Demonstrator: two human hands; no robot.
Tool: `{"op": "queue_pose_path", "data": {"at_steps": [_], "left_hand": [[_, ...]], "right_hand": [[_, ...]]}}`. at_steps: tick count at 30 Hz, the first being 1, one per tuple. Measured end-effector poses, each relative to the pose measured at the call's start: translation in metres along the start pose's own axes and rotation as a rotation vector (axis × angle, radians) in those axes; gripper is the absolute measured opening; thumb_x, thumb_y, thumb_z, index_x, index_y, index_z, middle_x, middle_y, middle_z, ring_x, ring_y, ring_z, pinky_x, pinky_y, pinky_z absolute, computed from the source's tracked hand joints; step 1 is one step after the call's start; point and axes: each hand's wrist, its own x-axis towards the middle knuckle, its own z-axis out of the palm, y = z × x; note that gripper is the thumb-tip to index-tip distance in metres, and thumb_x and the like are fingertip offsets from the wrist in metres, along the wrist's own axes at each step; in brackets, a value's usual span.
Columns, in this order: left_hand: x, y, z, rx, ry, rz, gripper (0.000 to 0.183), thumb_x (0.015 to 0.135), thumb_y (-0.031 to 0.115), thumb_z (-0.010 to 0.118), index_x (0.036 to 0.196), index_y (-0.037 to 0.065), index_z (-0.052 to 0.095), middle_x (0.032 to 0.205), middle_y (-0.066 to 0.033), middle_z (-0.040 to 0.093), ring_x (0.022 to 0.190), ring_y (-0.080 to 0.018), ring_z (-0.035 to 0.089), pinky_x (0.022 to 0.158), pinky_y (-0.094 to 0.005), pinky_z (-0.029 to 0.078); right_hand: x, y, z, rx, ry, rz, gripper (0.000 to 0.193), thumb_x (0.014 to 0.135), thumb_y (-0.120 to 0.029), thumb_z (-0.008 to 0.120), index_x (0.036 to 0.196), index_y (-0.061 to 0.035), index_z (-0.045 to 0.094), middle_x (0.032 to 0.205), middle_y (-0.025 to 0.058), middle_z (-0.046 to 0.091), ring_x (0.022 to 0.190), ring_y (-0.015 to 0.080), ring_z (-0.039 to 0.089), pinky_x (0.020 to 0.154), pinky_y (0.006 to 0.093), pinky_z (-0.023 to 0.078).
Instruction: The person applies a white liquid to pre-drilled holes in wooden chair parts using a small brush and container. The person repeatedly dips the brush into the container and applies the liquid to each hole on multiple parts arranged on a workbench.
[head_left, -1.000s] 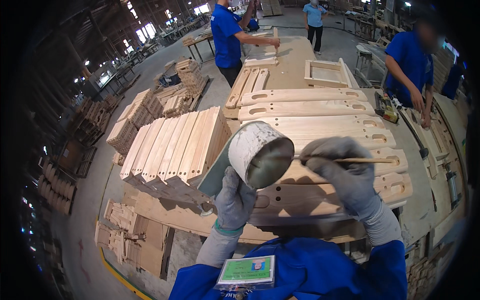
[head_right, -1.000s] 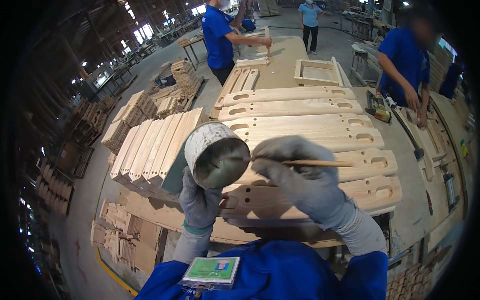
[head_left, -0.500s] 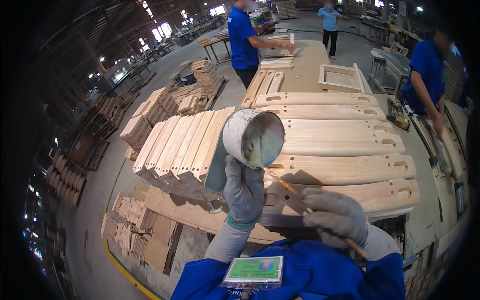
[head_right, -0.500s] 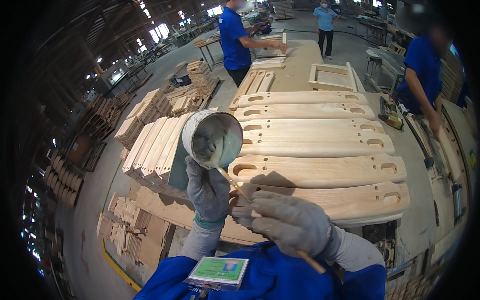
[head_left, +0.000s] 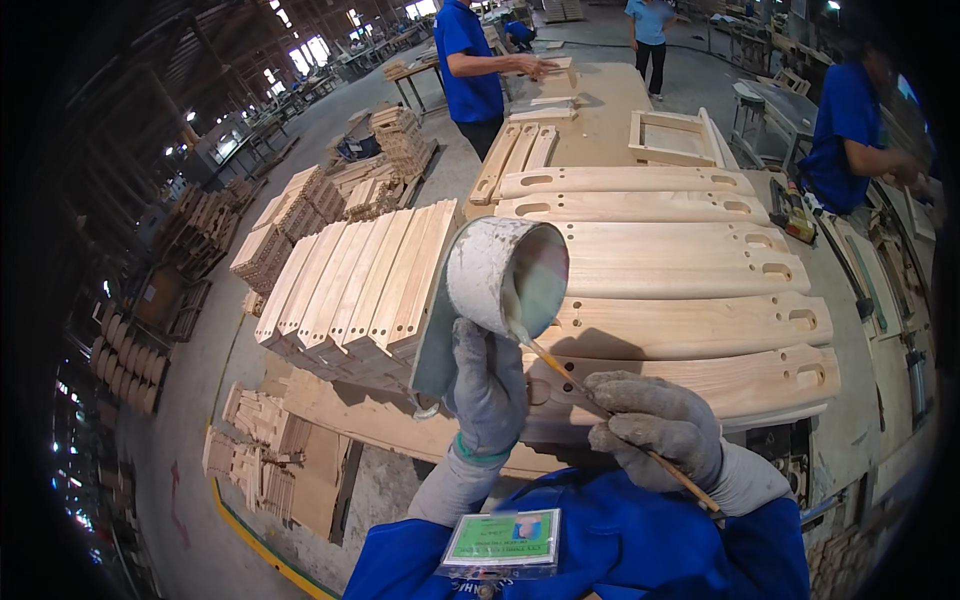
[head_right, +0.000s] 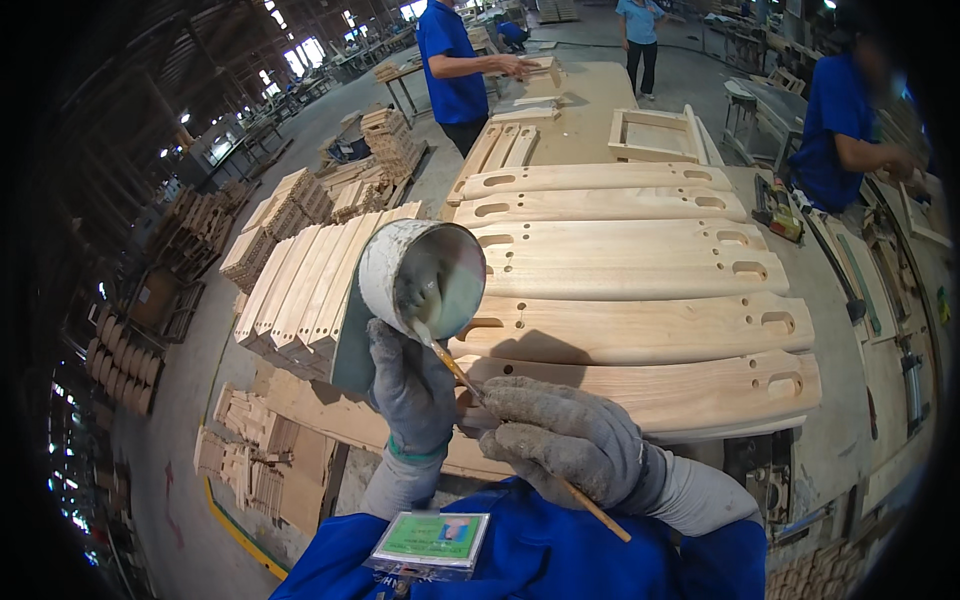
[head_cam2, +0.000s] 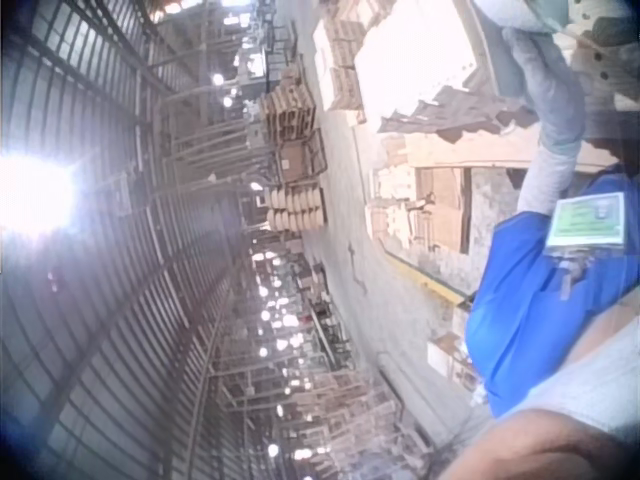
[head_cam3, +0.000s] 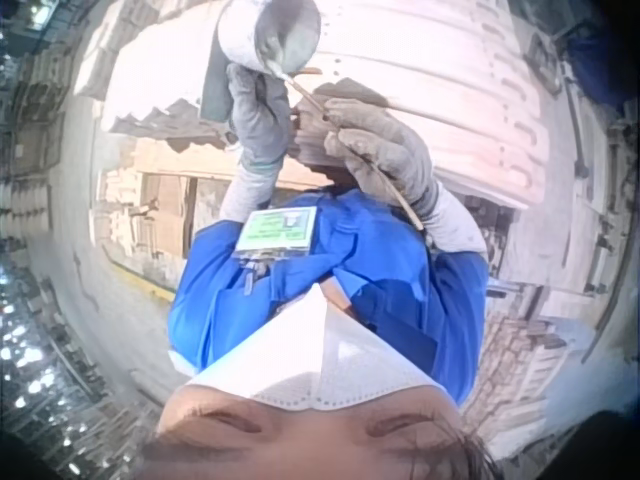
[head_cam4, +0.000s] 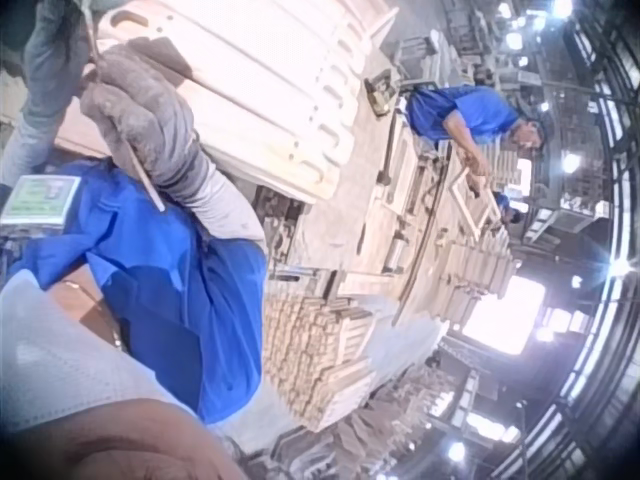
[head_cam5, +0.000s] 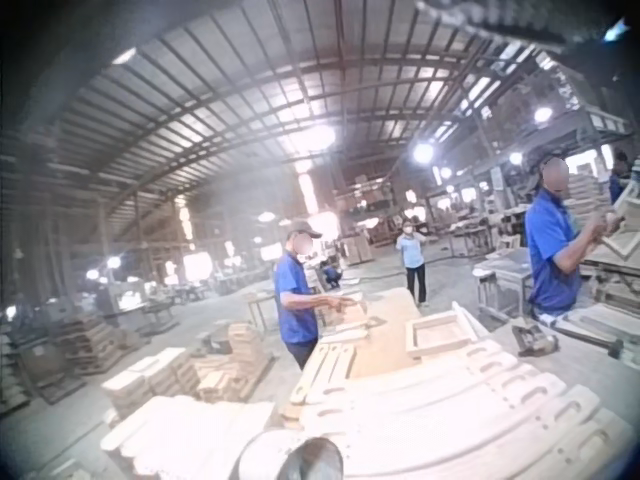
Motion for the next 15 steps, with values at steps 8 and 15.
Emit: {"op": "queue_pose_path", "data": {"at_steps": [8, 15], "left_hand": [[0.002, -0.003, -0.018, 0.242, -0.108, -0.143, 0.047, 0.089, 0.003, 0.051, 0.131, -0.010, 0.035, 0.120, -0.0183, 0.054, 0.108, -0.0231, 0.056, 0.093, -0.0324, 0.044], [0.003, 0.000, -0.019, -0.020, -0.119, -0.264, 0.053, 0.083, -0.009, 0.041, 0.134, -0.012, 0.027, 0.127, -0.0211, 0.047, 0.115, -0.0266, 0.052, 0.097, -0.0323, 0.042]], "right_hand": [[0.049, 0.015, -0.025, 0.393, 0.389, 0.495, 0.021, 0.084, -0.016, 0.067, 0.094, 0.0003, 0.060, 0.082, 0.0099, 0.064, 0.075, 0.0172, 0.064, 0.067, 0.0270, 0.055], [0.071, 0.041, -0.025, -0.406, -0.391, 0.005, 0.017, 0.084, -0.020, 0.058, 0.087, -0.0053, 0.066, 0.068, 0.0091, 0.056, 0.058, 0.0238, 0.056, 0.051, 0.0350, 0.044]]}}
